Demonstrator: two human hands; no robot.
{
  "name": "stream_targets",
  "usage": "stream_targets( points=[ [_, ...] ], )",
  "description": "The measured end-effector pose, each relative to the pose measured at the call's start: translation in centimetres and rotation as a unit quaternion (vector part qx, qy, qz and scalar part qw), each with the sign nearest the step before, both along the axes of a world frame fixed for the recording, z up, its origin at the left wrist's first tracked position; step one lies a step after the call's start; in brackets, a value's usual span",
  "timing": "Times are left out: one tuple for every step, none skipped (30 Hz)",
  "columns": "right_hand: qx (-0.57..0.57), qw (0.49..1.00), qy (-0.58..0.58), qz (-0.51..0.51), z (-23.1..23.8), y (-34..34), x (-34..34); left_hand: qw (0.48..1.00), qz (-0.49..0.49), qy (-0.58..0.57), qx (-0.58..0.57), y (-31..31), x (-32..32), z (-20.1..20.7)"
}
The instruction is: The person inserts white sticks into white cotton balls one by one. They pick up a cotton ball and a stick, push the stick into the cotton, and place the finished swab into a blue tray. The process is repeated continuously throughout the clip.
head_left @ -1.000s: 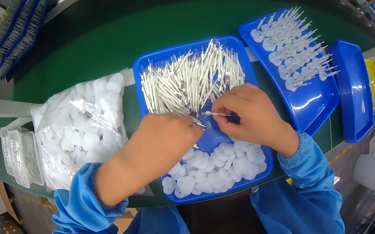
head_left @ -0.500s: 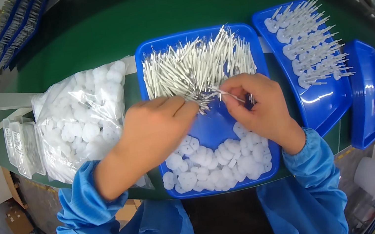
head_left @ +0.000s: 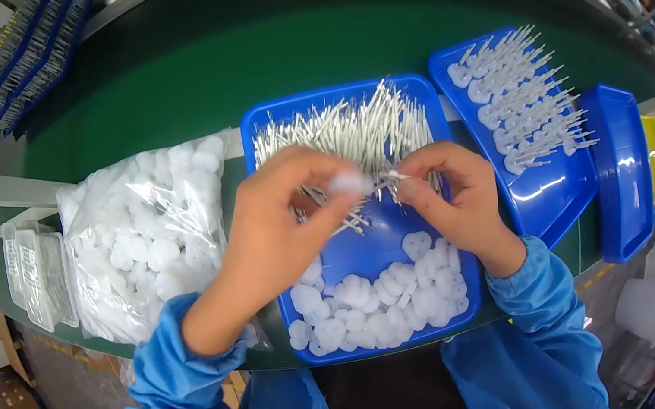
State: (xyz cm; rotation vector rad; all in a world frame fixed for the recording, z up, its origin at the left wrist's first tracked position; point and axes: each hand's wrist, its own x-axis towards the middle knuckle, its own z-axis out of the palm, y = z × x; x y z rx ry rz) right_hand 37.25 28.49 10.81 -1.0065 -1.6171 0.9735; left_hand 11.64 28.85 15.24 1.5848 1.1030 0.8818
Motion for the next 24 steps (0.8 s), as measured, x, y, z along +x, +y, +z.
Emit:
stream_targets(
  points=[
    [0.008,1.000,0.021,-0.005,0.3,0.4,-0.4,0.998,0.014,-0.051,0.044,1.1,0.7,-1.2],
    [0.019,1.000,0.002,-0.014,1.1,0.5,-1.0,0.994,0.037,-0.100,0.022,1.4,1.6,-1.7],
    [0.032,0.999,-0.017,-0.019,2.0,0.7,-1.6,0.987,0.061,-0.149,0.001,1.6,2.6,-2.0],
    [0.045,0.998,-0.035,-0.030,2.7,0.9,-1.9,0.977,0.080,-0.197,-0.020,1.9,3.1,-2.3],
    [0.089,0.991,-0.084,-0.047,2.0,1.3,-2.0,0.979,0.070,-0.191,0.001,2.2,3.2,-3.0],
    [0.095,0.989,-0.096,-0.061,1.1,1.4,-2.1,0.977,0.070,-0.201,0.000,2.0,3.4,-3.5],
    [0.100,0.986,-0.107,-0.074,0.3,1.4,-2.1,0.975,0.070,-0.210,0.000,1.9,3.6,-3.8],
    [0.105,0.983,-0.119,-0.088,0.0,1.6,-2.1,0.973,0.070,-0.219,-0.001,2.0,3.8,-4.0],
    [0.100,0.982,-0.134,-0.087,-0.2,1.5,-1.8,0.972,0.071,-0.225,-0.015,2.0,3.7,-4.4],
    [0.094,0.982,-0.134,-0.089,-0.2,1.5,-1.8,0.971,0.073,-0.229,-0.018,1.9,3.6,-4.6],
    [0.089,0.983,-0.135,-0.092,-0.3,1.4,-1.8,0.969,0.075,-0.233,-0.021,1.9,3.5,-4.7],
    [0.087,0.983,-0.133,-0.094,-0.2,1.6,-1.8,0.969,0.076,-0.236,-0.020,2.1,3.4,-4.7],
    [0.076,0.984,-0.130,-0.092,-0.3,1.7,-1.8,0.969,0.081,-0.234,-0.023,2.3,3.3,-4.8],
    [0.066,0.985,-0.128,-0.091,-0.3,1.6,-1.8,0.969,0.086,-0.232,-0.026,2.2,3.2,-4.8],
    [0.058,0.986,-0.125,-0.090,-0.3,1.7,-1.8,0.969,0.090,-0.229,-0.027,2.3,3.2,-4.8],
    [0.053,0.986,-0.127,-0.091,-0.2,1.6,-1.8,0.971,0.094,-0.218,-0.021,2.4,3.1,-4.8],
    [0.048,0.986,-0.128,-0.091,-0.2,1.5,-1.7,0.973,0.098,-0.206,-0.015,2.4,3.1,-4.8],
    [0.043,0.986,-0.130,-0.092,-0.1,1.5,-1.7,0.976,0.101,-0.194,-0.009,2.4,3.1,-4.8],
    [0.058,0.986,-0.125,-0.094,-0.1,1.6,-1.7,0.979,0.097,-0.181,0.000,2.5,3.0,-4.8],
    [0.059,0.986,-0.127,-0.092,-0.1,1.7,-1.6,0.981,0.093,-0.168,0.009,2.7,2.8,-5.0],
    [0.061,0.986,-0.128,-0.091,-0.1,1.8,-1.6,0.984,0.089,-0.153,0.019,2.8,2.7,-5.1],
    [0.063,0.986,-0.130,-0.089,-0.1,1.8,-1.5,0.984,0.090,-0.152,0.021,2.8,2.6,-5.2],
    [0.063,0.986,-0.125,-0.090,-0.1,1.9,-1.5,0.984,0.091,-0.150,0.022,2.7,2.5,-5.3],
    [0.062,0.986,-0.122,-0.091,-0.2,1.8,-1.5,0.984,0.093,-0.149,0.021,2.6,2.5,-5.5]
  ],
)
